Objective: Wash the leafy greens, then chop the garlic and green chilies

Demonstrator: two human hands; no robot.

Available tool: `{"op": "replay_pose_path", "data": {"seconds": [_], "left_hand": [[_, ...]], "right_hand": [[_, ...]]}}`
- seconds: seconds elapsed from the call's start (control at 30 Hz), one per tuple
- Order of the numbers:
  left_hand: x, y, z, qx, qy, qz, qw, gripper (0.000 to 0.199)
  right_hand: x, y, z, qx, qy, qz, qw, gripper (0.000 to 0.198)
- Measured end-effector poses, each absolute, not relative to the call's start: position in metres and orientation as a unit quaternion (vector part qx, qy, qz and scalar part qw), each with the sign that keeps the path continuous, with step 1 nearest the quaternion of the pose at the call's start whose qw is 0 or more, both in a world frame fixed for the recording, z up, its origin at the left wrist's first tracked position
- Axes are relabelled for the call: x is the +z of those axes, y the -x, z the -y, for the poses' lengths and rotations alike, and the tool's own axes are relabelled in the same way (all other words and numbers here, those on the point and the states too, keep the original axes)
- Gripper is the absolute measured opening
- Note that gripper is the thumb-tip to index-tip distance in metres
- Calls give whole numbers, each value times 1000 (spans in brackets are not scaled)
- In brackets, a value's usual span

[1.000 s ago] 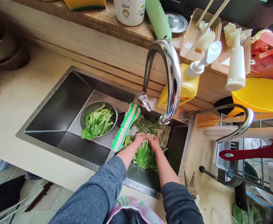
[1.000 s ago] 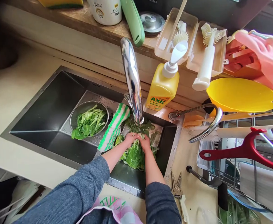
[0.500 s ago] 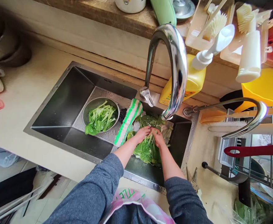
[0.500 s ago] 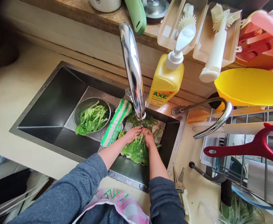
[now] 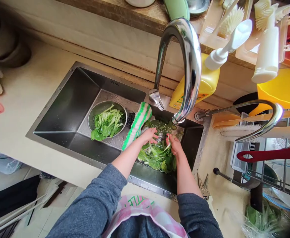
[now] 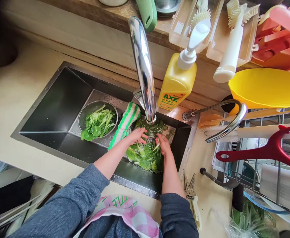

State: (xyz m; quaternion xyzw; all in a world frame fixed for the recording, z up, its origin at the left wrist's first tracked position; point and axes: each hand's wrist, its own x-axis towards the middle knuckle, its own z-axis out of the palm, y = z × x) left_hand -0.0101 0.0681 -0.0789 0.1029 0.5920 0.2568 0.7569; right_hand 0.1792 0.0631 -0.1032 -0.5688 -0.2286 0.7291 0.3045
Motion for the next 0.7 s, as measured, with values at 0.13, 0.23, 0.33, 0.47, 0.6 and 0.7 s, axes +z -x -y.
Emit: {"op": "replay_pose_path", "data": {"seconds": [0.13, 0.23, 0.33, 0.47, 0.6, 0.7], "left_hand": [[-80, 15, -71, 228, -122, -608, 750, 60], [-85, 9, -69, 221, -116, -643, 724, 57], [-94, 1, -63, 239, -74, -651, 716, 38], [-106, -7, -55, 251, -40, -633, 731, 26], [-110, -9, -49, 284, 0, -593, 754, 28], [-109, -13, -43, 293, -30, -584, 756, 26]], "right_hand": [[-98, -181, -64, 756, 560, 222, 257, 39], [-105, -176, -59, 774, 540, 214, 253, 42], [-120, -170, -54, 764, 547, 229, 256, 40], [-140, -159, -50, 699, 620, 242, 262, 31], [-146, -153, -50, 717, 601, 224, 273, 31], [-143, -152, -48, 754, 556, 209, 280, 35]]}}
